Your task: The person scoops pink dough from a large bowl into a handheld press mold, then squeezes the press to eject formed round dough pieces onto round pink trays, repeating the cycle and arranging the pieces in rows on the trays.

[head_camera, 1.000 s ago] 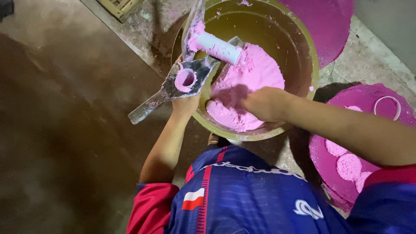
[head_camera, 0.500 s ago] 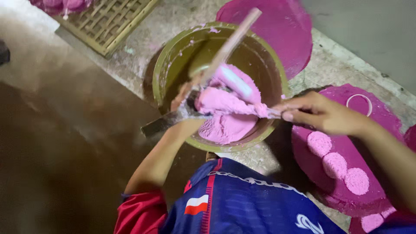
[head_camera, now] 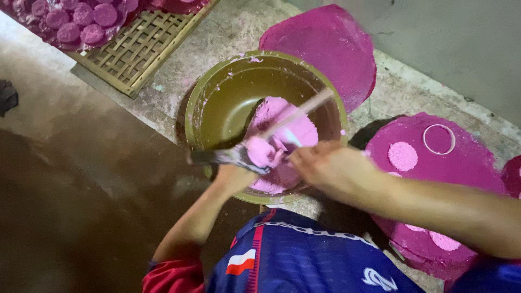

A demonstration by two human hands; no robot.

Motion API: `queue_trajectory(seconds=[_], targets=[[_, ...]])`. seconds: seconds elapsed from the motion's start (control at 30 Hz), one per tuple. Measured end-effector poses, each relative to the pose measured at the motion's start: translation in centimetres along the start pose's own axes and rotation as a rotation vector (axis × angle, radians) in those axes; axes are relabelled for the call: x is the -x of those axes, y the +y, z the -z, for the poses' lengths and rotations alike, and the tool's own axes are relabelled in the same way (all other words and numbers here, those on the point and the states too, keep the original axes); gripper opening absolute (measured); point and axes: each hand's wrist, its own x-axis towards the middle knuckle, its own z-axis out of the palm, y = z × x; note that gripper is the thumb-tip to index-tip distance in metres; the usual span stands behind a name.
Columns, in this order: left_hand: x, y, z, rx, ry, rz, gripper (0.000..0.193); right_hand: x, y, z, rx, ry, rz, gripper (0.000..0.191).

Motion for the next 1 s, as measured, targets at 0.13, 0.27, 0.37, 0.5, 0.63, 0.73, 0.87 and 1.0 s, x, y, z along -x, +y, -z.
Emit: queue_trajectory(seconds=[0.13, 0.27, 0.37, 0.5, 0.63, 0.73, 0.87, 1.0], targets=[[0.4, -1.2, 3.6, -0.117, 0.297, -0.175, 0.056, 1.7, 2.5, 6.3, -0.036, -0.171, -0.188, 0.03], [-0.6, -0.3, 2.8, -0.044, 0.191, -0.014, 0.072, -2.9, -0.2, 3.5, 0.098, -0.071, -0.063, 0.023], [-1.5, 0.2, 0.7, -0.216, 0.209, -0.125, 0.059, -3.4, -1.7, -0.2, 0.131, -0.111, -0.027, 0.02], [-1.1, -1.1, 1.2, -0.074, 0.031, 0.272, 0.043, 0.4, 0.7, 0.4, -0.087, -0.085, -0.143, 0.021], [-0.3, -2.2, 4.0, -0.122, 0.304, -0.037, 0.048, 3.2, 3.2, 4.5, 0.189, -0.004, -0.22, 0.029], [-0.4, -1.5, 3.7, -0.019, 0.207, -0.095, 0.053, 1.6, 3.9, 5.0, 0.192, 0.068, -0.071, 0.035], [-1.8, -0.7, 0.6, -0.017, 0.125, -0.22, 0.059, -2.9, 0.8, 3.1, 0.139, -0.059, 0.0, 0.018], [-2.0, -0.9, -0.2, -0.236, 0.235, -0.329, 0.054, -3.2, -0.2, 4.3, 0.129, -0.082, 0.032, 0.025]])
